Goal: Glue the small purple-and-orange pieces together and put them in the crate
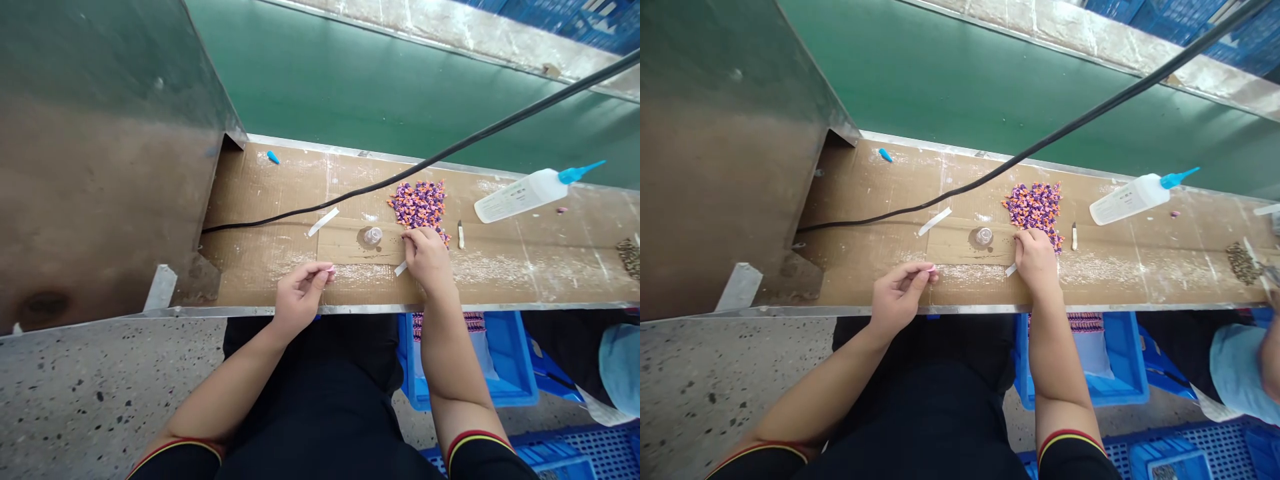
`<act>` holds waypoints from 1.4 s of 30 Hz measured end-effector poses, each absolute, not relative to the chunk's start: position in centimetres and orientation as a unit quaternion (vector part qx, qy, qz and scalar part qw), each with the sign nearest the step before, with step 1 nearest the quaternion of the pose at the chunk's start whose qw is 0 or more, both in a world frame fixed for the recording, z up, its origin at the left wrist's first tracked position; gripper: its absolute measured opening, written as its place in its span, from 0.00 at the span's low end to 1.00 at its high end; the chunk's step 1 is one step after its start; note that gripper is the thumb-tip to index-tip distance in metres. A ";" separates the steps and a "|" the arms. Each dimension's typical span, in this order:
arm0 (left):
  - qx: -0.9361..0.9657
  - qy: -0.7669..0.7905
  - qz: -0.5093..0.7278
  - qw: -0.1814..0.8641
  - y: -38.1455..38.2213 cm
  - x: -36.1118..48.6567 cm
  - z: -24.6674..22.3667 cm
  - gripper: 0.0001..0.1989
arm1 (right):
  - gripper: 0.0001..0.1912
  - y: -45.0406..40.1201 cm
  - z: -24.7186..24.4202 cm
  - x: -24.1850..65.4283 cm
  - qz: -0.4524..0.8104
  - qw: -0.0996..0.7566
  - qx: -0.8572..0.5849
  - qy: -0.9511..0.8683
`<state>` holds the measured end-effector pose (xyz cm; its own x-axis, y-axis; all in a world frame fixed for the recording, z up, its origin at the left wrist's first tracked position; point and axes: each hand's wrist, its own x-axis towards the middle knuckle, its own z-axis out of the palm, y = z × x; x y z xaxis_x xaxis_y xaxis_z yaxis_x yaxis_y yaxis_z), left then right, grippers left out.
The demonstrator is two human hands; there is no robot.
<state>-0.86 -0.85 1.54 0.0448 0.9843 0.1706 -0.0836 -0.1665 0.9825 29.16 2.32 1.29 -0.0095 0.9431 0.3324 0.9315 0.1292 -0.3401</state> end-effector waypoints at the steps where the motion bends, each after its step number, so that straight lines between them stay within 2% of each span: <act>1: 0.525 0.424 0.536 0.507 -0.7 -0.5 1.5 0.13 | 0.14 2.4 1.2 29.2 0.012 0.238 -0.660 -0.712; 5: 0.488 0.417 0.530 0.555 -0.3 0.7 1.2 0.13 | 0.12 2.3 1.6 29.5 0.006 0.251 -0.660 -0.708; 10: 0.448 0.420 0.553 0.563 0.1 0.9 0.6 0.15 | 0.09 0.3 2.2 27.4 -0.018 0.405 -0.674 -0.618; 14: 0.466 0.412 0.556 0.552 0.3 0.7 0.4 0.12 | 0.06 -2.2 1.6 21.5 0.089 0.549 -0.623 -0.551; 18: 0.466 0.436 0.555 0.533 0.2 0.8 0.3 0.13 | 0.06 -3.9 1.1 15.9 0.220 0.629 -0.547 -0.506; 24: 0.441 0.447 0.567 0.533 -0.1 1.1 0.3 0.17 | 0.05 -3.9 0.8 13.3 0.278 0.650 -0.511 -0.488; 30: 0.453 0.409 0.586 0.533 -0.1 1.1 0.8 0.10 | 0.05 -3.9 0.6 12.7 0.300 0.653 -0.523 -0.458; 36: 0.401 0.432 0.581 0.562 -0.3 0.8 0.1 0.15 | 0.07 -3.8 0.6 12.3 0.317 0.672 -0.532 -0.406; 42: 0.312 0.427 0.645 0.552 -0.8 1.5 -0.1 0.16 | 0.11 -3.4 0.1 12.3 0.462 0.669 -0.503 -0.293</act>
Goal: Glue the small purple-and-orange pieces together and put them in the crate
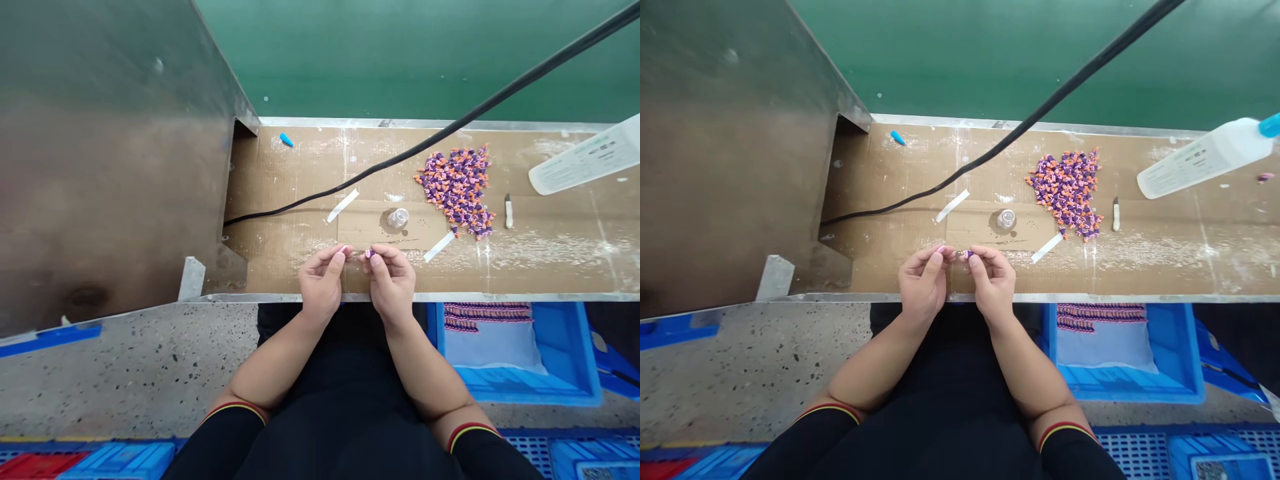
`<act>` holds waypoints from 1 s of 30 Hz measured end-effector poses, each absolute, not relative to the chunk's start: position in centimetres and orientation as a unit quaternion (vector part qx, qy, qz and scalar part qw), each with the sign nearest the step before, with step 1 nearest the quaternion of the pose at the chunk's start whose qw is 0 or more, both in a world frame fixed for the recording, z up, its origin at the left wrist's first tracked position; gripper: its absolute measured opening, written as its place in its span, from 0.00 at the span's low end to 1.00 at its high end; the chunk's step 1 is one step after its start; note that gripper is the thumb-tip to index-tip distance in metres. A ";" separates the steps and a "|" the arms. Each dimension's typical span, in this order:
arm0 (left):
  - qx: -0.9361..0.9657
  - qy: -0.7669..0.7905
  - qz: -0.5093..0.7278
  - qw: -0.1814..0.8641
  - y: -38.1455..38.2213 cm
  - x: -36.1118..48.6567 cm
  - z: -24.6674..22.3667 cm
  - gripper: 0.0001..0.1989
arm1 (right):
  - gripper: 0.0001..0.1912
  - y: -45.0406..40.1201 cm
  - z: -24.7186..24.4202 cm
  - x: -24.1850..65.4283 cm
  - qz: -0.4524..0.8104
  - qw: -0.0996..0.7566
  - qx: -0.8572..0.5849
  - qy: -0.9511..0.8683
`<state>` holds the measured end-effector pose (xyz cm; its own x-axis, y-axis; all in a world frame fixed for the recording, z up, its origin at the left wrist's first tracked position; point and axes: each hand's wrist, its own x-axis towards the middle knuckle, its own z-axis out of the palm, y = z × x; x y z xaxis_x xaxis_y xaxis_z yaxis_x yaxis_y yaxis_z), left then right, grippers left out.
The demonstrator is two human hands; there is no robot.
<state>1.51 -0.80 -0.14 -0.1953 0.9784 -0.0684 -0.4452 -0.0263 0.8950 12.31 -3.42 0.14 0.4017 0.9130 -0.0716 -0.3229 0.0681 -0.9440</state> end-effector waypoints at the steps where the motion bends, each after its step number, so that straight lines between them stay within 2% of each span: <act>1: 0.309 0.425 0.651 0.547 -0.9 1.7 -0.2 0.15 | 0.12 -3.2 0.0 12.5 0.491 0.671 -0.487 -0.268; 8: 0.341 0.424 0.642 0.540 -0.8 2.2 0.0 0.13 | 0.13 -2.1 -0.4 14.2 0.612 0.637 -0.421 -0.206; 13: 0.366 0.439 0.619 0.539 -0.8 2.1 -0.2 0.15 | 0.14 -2.1 -0.7 14.5 0.623 0.627 -0.406 -0.233; 22: 0.399 0.368 0.632 0.553 -0.9 2.0 -0.1 0.04 | 0.15 -2.5 -0.8 14.6 0.610 0.619 -0.401 -0.290; 30: 0.394 0.418 0.611 0.545 -1.1 1.9 -0.3 0.12 | 0.16 -2.3 -1.0 14.4 0.598 0.618 -0.434 -0.268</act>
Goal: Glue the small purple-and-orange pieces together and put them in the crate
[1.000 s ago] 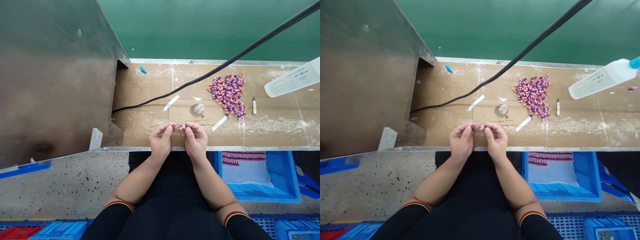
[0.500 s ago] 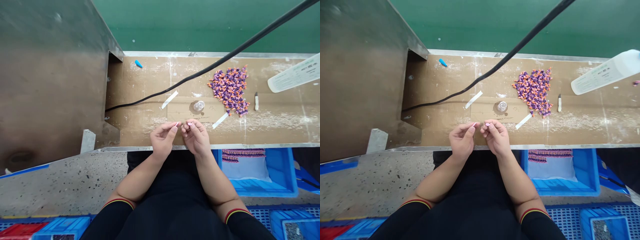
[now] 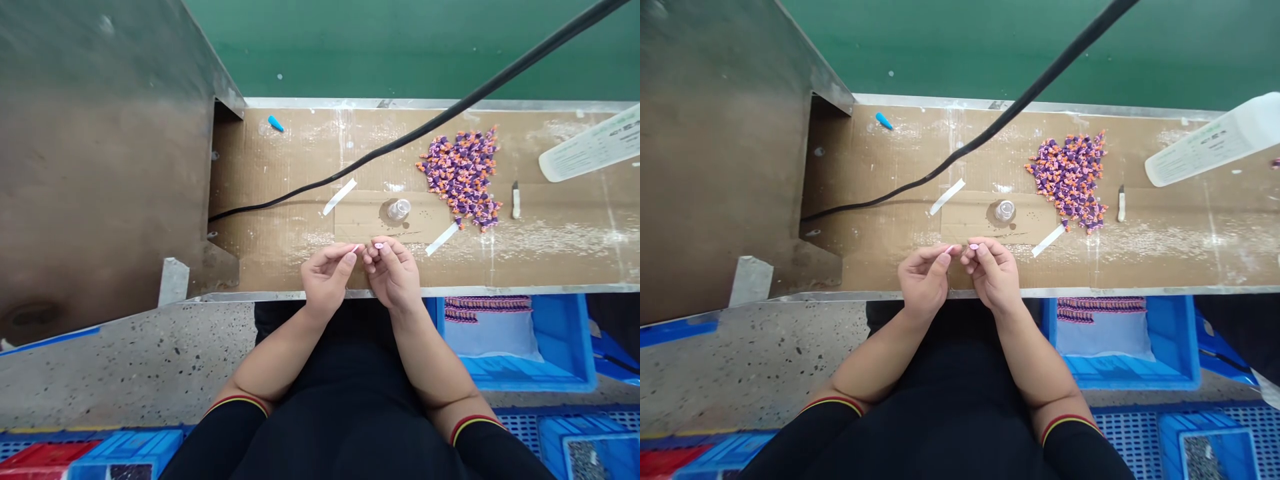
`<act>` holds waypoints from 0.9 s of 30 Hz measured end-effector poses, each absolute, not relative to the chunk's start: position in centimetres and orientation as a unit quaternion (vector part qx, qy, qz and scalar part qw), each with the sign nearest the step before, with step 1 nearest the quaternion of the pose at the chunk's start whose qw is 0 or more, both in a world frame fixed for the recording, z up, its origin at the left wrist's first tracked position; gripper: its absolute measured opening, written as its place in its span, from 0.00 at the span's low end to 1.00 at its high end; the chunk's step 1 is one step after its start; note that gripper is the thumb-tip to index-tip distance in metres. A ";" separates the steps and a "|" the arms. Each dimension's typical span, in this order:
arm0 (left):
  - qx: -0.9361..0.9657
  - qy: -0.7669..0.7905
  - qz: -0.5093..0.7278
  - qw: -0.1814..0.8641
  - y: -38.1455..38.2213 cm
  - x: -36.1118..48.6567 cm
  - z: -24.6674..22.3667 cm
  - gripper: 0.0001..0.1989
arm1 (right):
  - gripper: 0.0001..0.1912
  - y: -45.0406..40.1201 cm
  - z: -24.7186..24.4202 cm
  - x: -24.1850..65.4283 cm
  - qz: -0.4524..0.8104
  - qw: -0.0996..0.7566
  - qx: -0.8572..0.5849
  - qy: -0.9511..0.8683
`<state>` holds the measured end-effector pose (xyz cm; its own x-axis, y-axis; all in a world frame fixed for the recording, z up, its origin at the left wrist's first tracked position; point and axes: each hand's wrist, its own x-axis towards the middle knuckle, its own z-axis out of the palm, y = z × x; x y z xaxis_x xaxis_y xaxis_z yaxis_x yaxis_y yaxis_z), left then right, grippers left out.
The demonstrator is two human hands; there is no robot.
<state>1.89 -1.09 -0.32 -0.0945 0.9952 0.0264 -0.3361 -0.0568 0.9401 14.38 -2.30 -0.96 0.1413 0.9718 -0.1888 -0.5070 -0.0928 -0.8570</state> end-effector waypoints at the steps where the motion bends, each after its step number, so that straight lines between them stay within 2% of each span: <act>1: 0.395 0.414 0.611 0.547 -1.1 1.9 -0.4 0.11 | 0.16 -2.2 -1.0 14.3 0.596 0.624 -0.435 -0.257; 13: 0.391 0.375 0.627 0.560 -0.9 1.9 -0.1 0.04 | 0.16 -2.4 -1.0 14.2 0.585 0.631 -0.427 -0.277; 20: 0.331 0.405 0.604 0.601 -0.4 1.8 0.4 0.14 | 0.19 -2.6 -0.5 13.4 0.529 0.638 -0.458 -0.323; 27: 0.325 0.415 0.591 0.611 -0.2 1.7 0.7 0.15 | 0.11 -3.4 0.1 11.3 0.383 0.666 -0.521 -0.373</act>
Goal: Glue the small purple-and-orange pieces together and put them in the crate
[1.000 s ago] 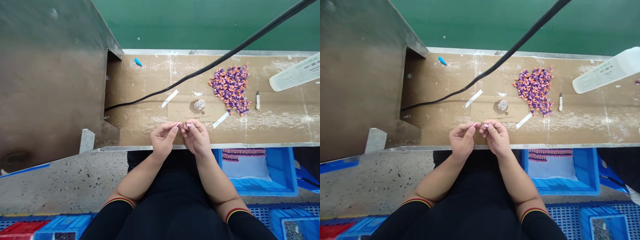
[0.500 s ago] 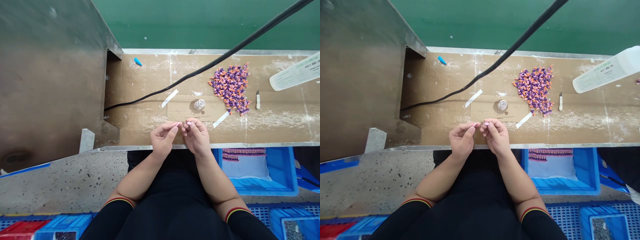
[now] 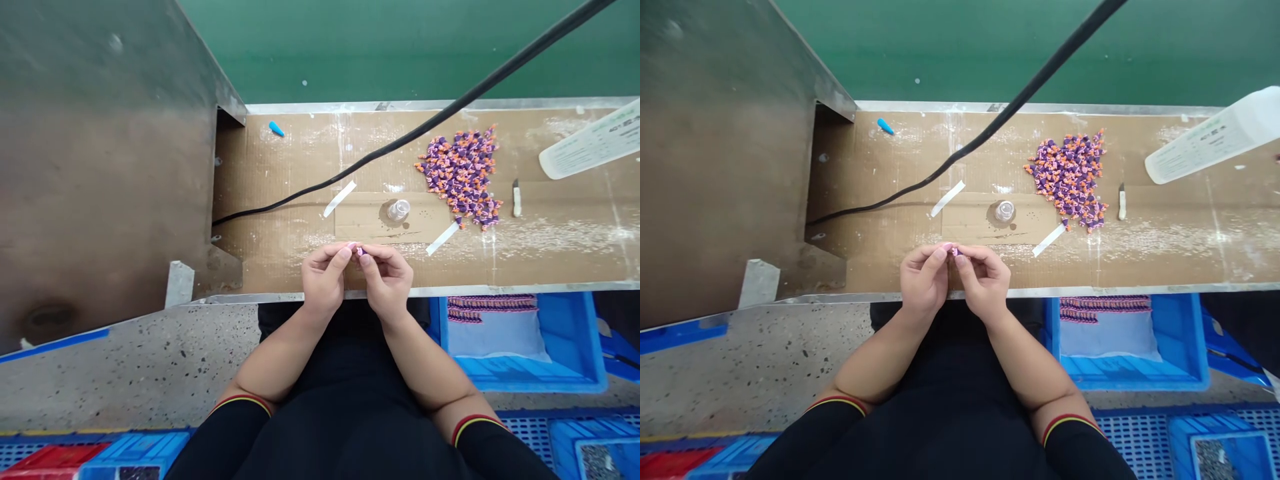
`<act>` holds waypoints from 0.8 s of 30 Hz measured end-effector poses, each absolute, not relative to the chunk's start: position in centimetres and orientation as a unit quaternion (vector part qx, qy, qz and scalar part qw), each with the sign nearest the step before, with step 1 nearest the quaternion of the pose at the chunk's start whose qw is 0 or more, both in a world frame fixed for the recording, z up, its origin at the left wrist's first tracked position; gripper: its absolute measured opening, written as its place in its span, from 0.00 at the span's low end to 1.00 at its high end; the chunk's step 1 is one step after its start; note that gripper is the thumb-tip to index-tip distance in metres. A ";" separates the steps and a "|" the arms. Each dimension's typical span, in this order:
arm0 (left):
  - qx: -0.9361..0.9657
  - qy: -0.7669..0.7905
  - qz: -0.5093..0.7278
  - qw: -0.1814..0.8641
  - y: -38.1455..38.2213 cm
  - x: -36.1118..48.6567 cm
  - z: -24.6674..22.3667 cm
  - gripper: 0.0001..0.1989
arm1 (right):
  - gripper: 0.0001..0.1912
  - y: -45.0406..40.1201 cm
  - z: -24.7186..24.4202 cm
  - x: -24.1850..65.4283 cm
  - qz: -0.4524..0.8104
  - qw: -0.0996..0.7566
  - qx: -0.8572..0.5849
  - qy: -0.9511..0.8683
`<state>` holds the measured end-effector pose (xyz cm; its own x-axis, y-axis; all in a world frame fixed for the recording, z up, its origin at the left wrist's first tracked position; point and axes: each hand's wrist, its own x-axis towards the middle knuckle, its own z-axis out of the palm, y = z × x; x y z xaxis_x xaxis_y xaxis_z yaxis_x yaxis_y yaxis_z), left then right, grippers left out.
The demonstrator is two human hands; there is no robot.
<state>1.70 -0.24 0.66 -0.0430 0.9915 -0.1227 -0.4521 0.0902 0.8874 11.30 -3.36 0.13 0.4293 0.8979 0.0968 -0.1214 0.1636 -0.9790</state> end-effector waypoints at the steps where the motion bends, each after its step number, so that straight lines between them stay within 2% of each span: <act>1: 0.329 0.417 0.591 0.607 -0.3 1.7 0.5 0.15 | 0.10 -3.4 0.1 11.1 0.367 0.668 -0.524 -0.380; 6: 0.346 0.423 0.598 0.586 -0.4 1.9 -0.1 0.15 | 0.06 -3.4 -0.1 10.8 0.326 0.683 -0.519 -0.398; 15: 0.396 0.425 0.600 0.550 -0.5 1.9 0.0 0.14 | 0.05 -3.5 -0.2 10.9 0.305 0.678 -0.528 -0.410; 21: 0.457 0.401 0.615 0.502 -0.6 1.8 0.0 0.05 | 0.05 -3.4 0.3 11.2 0.210 0.642 -0.566 -0.472; 24: 0.478 0.393 0.618 0.485 -0.5 1.8 0.0 0.05 | 0.06 -3.4 0.6 11.6 0.169 0.630 -0.568 -0.502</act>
<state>1.80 -0.54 0.00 -0.0722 0.9751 0.2097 -0.2227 -0.2207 0.9496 11.64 -3.44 0.61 0.4398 0.7830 0.4398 0.3575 0.2966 -0.8856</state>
